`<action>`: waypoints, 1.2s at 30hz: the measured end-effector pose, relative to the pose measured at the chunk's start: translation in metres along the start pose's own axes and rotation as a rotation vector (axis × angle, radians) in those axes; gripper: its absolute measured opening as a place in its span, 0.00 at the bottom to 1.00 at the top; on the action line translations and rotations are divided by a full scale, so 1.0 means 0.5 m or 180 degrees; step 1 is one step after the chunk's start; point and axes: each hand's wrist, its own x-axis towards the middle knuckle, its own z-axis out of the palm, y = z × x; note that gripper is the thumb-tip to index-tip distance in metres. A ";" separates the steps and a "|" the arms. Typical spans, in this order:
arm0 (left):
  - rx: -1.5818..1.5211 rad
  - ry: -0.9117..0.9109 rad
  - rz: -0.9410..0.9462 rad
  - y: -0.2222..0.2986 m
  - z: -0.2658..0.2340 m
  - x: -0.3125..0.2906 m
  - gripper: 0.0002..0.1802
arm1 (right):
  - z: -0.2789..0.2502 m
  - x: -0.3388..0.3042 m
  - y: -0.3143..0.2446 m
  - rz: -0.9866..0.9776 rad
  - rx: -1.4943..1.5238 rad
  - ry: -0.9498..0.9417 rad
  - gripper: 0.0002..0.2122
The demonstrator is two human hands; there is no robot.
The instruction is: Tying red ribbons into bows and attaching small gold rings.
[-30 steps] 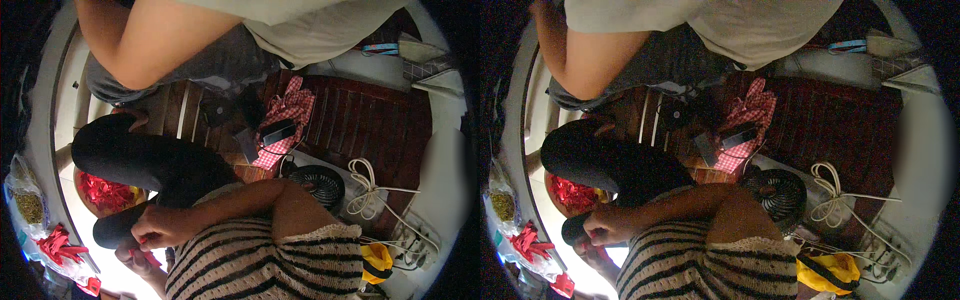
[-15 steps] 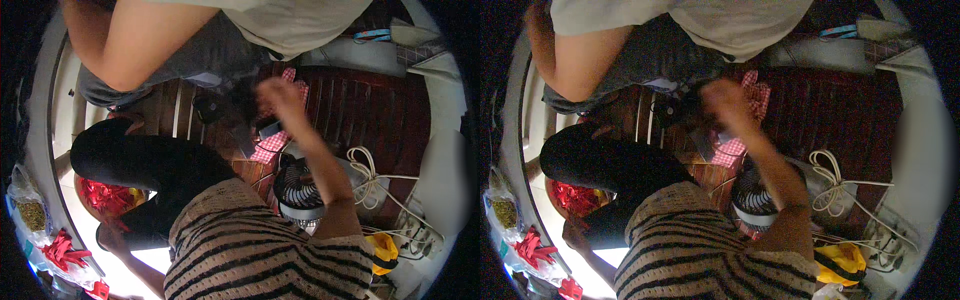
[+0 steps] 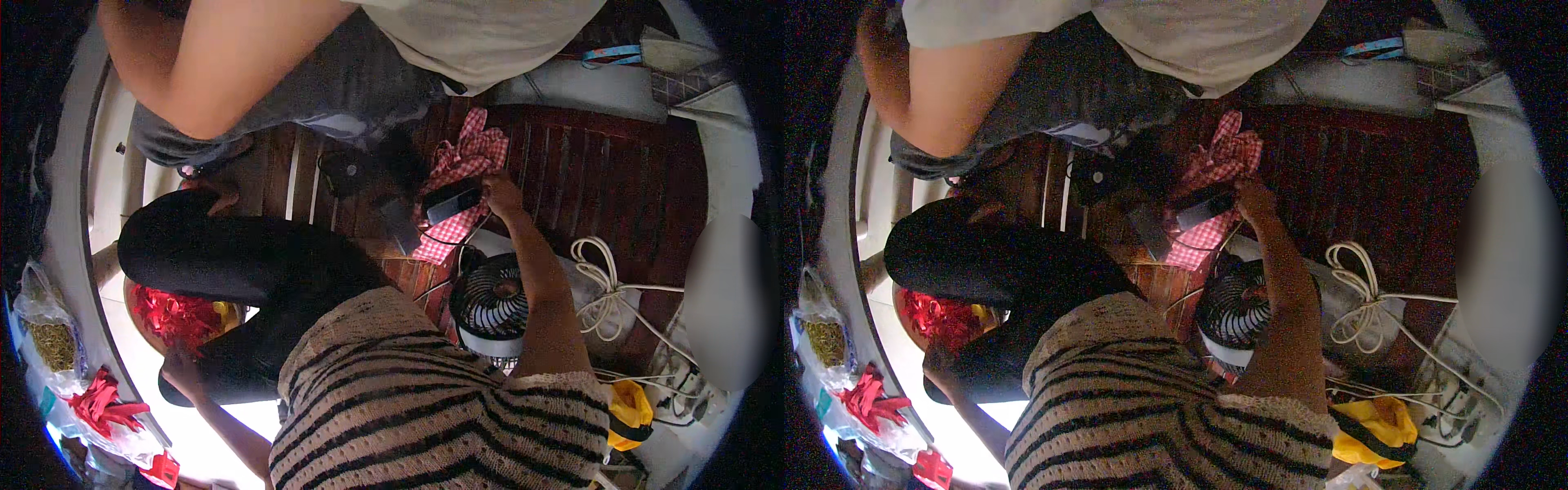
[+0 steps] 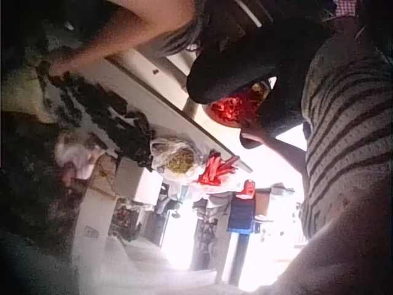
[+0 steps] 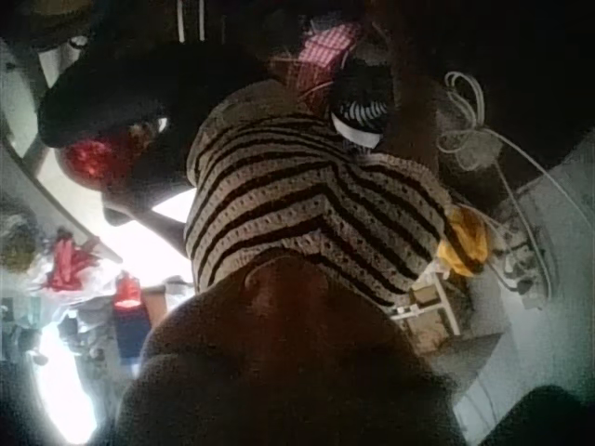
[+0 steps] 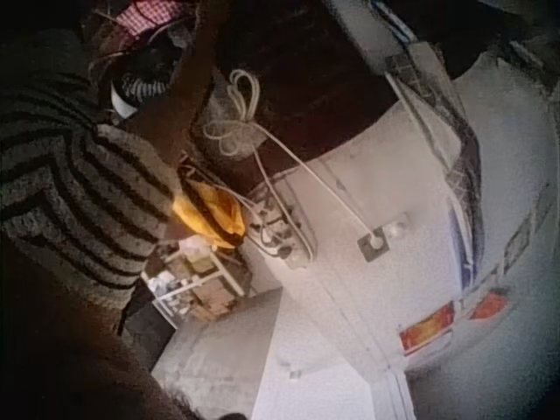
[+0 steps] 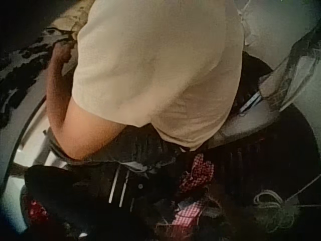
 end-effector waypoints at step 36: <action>-0.3673 0.0746 -0.0972 0.404 -0.053 0.017 0.12 | -0.415 -0.374 -0.830 -0.4574 0.2787 -0.1695 0.05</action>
